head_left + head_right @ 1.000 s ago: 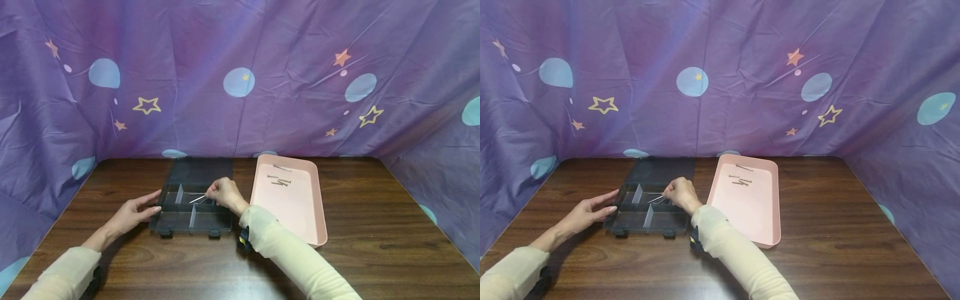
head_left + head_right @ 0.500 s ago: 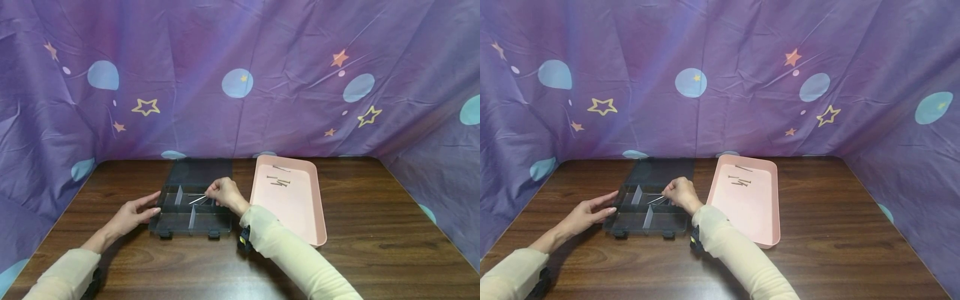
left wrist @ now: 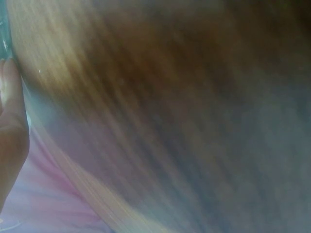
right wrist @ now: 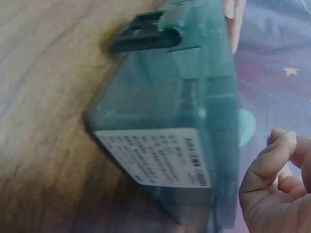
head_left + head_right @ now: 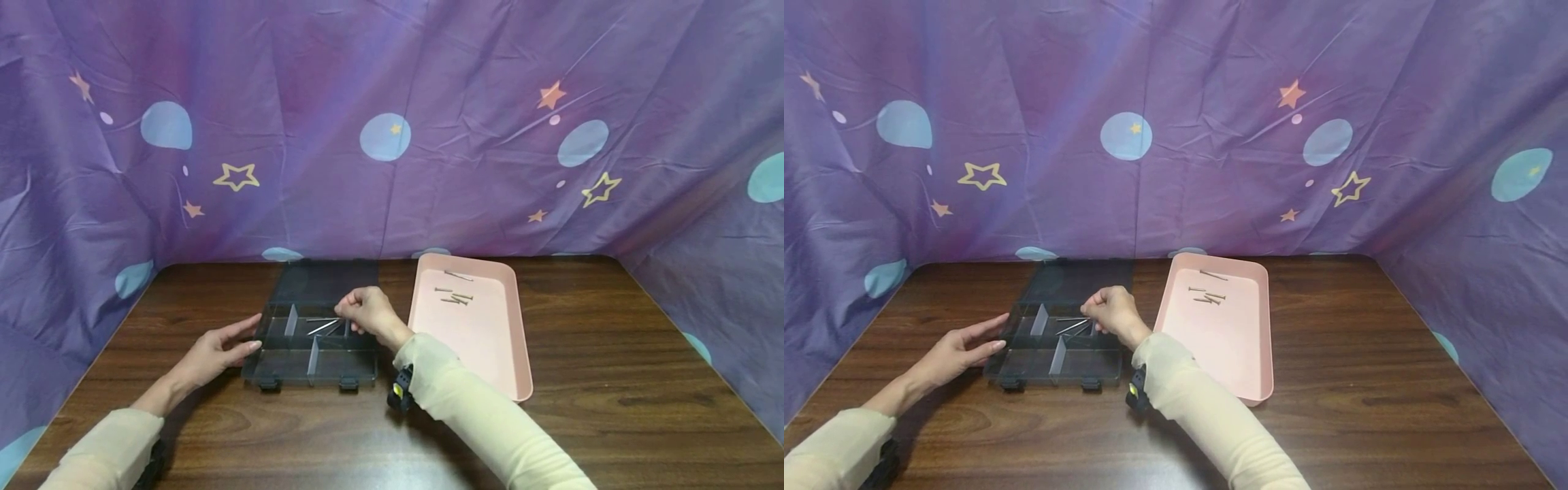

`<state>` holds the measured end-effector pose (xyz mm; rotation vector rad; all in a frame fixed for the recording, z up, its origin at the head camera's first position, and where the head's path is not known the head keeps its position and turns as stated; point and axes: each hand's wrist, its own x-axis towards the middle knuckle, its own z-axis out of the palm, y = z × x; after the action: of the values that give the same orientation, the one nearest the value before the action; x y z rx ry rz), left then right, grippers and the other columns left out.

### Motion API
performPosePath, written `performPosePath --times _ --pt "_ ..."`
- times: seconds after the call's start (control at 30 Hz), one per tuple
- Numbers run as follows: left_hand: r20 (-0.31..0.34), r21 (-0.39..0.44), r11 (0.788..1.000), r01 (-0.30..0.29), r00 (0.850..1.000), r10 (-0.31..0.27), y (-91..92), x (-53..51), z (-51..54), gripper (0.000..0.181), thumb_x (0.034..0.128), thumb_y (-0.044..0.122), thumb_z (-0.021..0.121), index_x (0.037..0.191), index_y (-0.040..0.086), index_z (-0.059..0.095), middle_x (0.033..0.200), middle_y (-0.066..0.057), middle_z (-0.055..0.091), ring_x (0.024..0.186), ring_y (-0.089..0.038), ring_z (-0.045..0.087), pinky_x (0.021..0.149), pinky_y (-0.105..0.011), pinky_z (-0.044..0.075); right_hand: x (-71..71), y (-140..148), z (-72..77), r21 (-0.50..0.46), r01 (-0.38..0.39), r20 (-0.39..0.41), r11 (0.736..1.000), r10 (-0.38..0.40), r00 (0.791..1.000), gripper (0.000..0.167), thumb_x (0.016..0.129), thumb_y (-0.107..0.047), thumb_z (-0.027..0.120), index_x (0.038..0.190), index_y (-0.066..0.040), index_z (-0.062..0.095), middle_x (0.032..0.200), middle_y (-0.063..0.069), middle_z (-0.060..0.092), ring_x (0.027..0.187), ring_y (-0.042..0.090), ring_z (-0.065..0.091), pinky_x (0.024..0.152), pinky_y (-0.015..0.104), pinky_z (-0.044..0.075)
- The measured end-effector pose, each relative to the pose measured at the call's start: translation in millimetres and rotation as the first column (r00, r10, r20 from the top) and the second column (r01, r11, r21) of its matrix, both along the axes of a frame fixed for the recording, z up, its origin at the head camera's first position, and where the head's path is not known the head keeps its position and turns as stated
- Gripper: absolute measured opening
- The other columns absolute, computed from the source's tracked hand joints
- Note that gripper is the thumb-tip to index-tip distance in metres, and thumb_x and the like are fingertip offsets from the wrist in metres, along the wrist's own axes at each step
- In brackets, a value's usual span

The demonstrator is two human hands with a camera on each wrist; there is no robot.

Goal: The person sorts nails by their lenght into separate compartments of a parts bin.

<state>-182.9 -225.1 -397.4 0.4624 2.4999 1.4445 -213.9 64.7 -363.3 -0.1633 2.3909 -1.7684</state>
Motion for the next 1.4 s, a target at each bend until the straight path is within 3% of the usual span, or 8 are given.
performPosePath --times 0.17,0.23,0.37,0.53,0.67,0.87,1.23,1.4 --pt "-0.004 -0.004 1.000 -0.003 1.000 0.003 -0.3 0.2 0.2 0.061 0.0942 0.024 0.059 0.145 0.001 0.034 0.145 -0.027 0.035 0.106 -0.011 0.059 0.078 -0.031 0.056 -5.6 3 2.7 -0.012 0.010 -0.018 1.000 -0.010 1.000 0.010 0.085 -0.005 0.066 0.082 0.004 0.066 0.053 0.000 0.052 0.041 0.004 0.043 0.038 0.016 0.038" --pt "-0.004 -0.005 1.000 -0.003 1.000 0.003 -0.3 0.3 0.3 0.061 0.0942 0.024 0.059 0.145 0.001 0.034 0.145 -0.026 0.034 0.108 -0.017 0.058 0.079 -0.031 0.056 -18.0 9 -8.7 -0.044 -0.006 -0.070 0.999 0.003 0.998 0.010 0.085 -0.010 0.067 0.080 -0.001 0.068 0.053 -0.001 0.054 0.040 0.004 0.045 0.037 0.017 0.040" --pt "-0.003 0.002 1.000 0.002 1.000 -0.002 0.3 0.3 1.8 0.061 0.0942 0.024 0.059 0.145 0.001 0.034 0.146 -0.027 0.032 0.107 -0.014 0.059 0.078 -0.031 0.056 -26.4 18 -3.4 -0.082 0.028 -0.085 0.996 -0.035 0.996 0.011 0.086 -0.012 0.067 0.082 -0.002 0.068 0.058 -0.001 0.056 0.042 0.004 0.046 0.039 0.017 0.040" --pt "-0.015 -0.003 1.000 0.010 1.000 -0.010 0.8 0.4 3.7 0.061 0.0947 0.024 0.058 0.145 -0.001 0.033 0.146 -0.028 0.032 0.103 -0.006 0.059 0.077 -0.030 0.056 -15.1 32 30.6 -0.126 0.117 0.000 0.985 -0.118 0.993 0.013 0.089 -0.004 0.061 0.089 0.008 0.064 0.055 -0.003 0.051 0.041 0.003 0.042 0.039 0.015 0.035" --pt "-0.016 -0.003 1.000 0.007 1.000 -0.007 0.6 -0.1 2.2 0.061 0.0945 0.023 0.058 0.145 0.000 0.034 0.146 -0.027 0.033 0.104 -0.007 0.059 0.077 -0.030 0.056 -7.1 45 51.5 -0.148 0.152 0.044 0.977 -0.147 0.988 0.011 0.091 -0.002 0.059 0.088 0.008 0.060 0.056 -0.004 0.048 0.042 0.003 0.042 0.039 0.014 0.035" --pt "-0.020 -0.006 1.000 0.009 1.000 -0.009 -0.3 -0.4 -0.4 0.061 0.0945 0.024 0.058 0.145 0.000 0.034 0.145 -0.028 0.033 0.106 -0.014 0.059 0.077 -0.031 0.056 -26.3 69 33.6 -0.157 0.216 0.046 0.964 -0.212 0.976 0.011 0.091 -0.008 0.061 0.090 0.003 0.060 0.067 -0.004 0.051 0.045 0.001 0.044 0.042 0.012 0.038" --pt "-0.008 0.000 1.000 -0.002 1.000 0.002 0.8 0.2 0.1 0.061 0.0942 0.025 0.059 0.145 0.000 0.034 0.145 -0.027 0.035 0.100 0.002 0.057 0.077 -0.030 0.056 -37.1 102 23.1 -0.235 0.287 0.083 0.929 -0.275 0.958 0.009 0.092 -0.006 0.057 0.089 0.002 0.058 0.057 -0.007 0.047 0.043 0.000 0.042 0.041 0.011 0.038" --pt "-0.008 0.007 1.000 0.000 1.000 0.000 0.8 0.2 1.7 0.061 0.0946 0.024 0.058 0.144 -0.001 0.033 0.145 -0.027 0.034 0.107 -0.016 0.059 0.078 -0.031 0.056 -41.0 116 22.0 -0.202 0.337 0.095 0.919 -0.324 0.941 0.009 0.092 -0.007 0.058 0.089 0.001 0.057 0.058 -0.007 0.049 0.043 -0.001 0.043 0.040 0.011 0.037"
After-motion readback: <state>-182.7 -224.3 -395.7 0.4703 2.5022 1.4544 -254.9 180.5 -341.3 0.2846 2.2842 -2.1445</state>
